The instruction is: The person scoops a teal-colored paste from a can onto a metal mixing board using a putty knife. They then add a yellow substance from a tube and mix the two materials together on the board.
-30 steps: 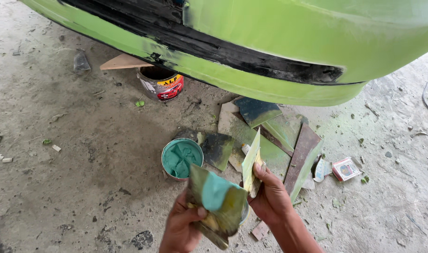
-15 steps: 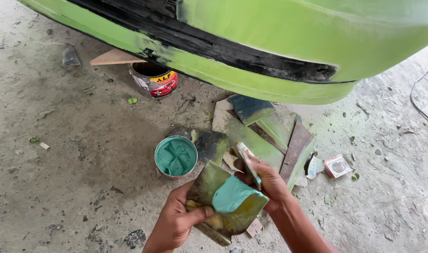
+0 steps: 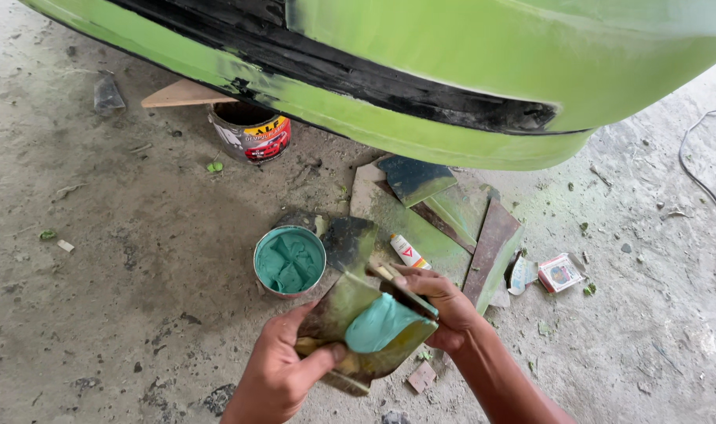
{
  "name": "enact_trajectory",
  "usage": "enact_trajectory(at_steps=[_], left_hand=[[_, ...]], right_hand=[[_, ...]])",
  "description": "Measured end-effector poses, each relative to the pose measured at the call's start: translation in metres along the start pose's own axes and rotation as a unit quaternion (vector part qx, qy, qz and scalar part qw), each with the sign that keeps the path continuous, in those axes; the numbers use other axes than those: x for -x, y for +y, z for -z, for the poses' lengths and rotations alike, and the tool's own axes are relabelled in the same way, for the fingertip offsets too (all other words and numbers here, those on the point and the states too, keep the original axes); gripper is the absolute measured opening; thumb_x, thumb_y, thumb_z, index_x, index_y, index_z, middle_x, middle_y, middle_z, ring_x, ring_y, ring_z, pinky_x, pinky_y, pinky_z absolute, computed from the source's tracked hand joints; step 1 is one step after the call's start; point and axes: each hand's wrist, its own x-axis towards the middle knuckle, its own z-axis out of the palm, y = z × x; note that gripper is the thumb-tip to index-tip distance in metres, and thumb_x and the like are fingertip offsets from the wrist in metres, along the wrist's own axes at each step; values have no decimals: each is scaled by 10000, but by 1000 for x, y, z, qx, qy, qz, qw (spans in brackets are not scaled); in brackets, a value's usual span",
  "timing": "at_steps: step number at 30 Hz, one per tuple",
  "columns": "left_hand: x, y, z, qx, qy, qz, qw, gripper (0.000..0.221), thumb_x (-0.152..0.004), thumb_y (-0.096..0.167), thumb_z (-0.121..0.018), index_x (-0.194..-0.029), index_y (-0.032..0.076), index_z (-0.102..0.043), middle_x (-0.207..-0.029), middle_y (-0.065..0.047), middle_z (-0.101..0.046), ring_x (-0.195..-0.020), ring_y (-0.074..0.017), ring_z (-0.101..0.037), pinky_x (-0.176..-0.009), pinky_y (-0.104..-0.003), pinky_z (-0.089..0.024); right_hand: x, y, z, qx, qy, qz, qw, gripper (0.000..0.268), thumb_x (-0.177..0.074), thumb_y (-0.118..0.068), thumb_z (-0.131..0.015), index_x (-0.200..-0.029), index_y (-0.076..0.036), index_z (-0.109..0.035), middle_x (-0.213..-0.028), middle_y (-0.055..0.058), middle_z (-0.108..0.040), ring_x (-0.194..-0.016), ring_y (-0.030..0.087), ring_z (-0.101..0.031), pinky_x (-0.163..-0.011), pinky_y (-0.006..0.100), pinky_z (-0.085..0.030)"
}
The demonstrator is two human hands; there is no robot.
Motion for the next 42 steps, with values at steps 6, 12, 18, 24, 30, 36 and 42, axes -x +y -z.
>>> enact_trajectory(at_steps=[6,12,18,24,30,36,42], left_hand=[[6,5,3,-90,42,-21,995,296,-758,63,-702,-1043,26,-774,-918,-51,-817,-843,-157,-754,-746,-327,-654],[20,5,14,-48,97,-120,987,276,-765,37,-743,-1034,-13,-774,-942,-113,-823,-833,-225,-780,-746,-344,-672],[20,-44,23,28,256,-60,965,449,-668,-11,-689,-1109,-63,-750,-888,-182,-819,-808,-295,-768,-763,-410,-651],[15,-65,30,57,209,-76,973,408,-727,13,-684,-1126,-66,-692,-932,-169,-770,-852,-282,-718,-774,-422,-615],[14,-73,35,127,210,-71,967,416,-729,-43,-679,-1142,-88,-669,-943,-209,-757,-852,-331,-713,-750,-479,-628],[16,-68,37,170,226,-78,956,496,-711,-73,-682,-1206,-83,-649,-998,-231,-753,-877,-360,-711,-750,-485,-612],[18,-59,34,139,268,-83,950,469,-758,-24,-670,-1225,-49,-636,-960,-210,-762,-896,-346,-710,-826,-454,-601]], right_hand=[[9,0,-14,135,18,13,991,860,-684,32,-731,-1496,42,-449,-1056,189,-742,-695,233,-702,-590,360,-597],[11,-7,-20,110,-6,103,989,503,-835,92,-585,-1329,76,-497,-1156,238,-580,-876,322,-628,-645,345,-585],[0,-16,7,-25,14,284,958,306,-870,9,-624,-1171,59,-621,-1167,211,-673,-1057,328,-651,-940,501,-560],[10,-2,6,-13,-83,352,932,350,-886,17,-623,-1229,74,-593,-1195,216,-668,-1103,316,-643,-965,496,-543],[3,0,27,31,-138,427,893,152,-906,66,-629,-1050,79,-675,-1024,214,-710,-971,313,-681,-932,451,-577],[31,-8,-16,430,-167,526,714,147,-932,-22,-600,-1038,-39,-700,-1034,123,-765,-977,237,-762,-908,348,-620],[8,-15,9,104,-2,288,952,224,-829,36,-679,-1042,50,-613,-1070,224,-665,-1004,353,-661,-811,488,-600]])
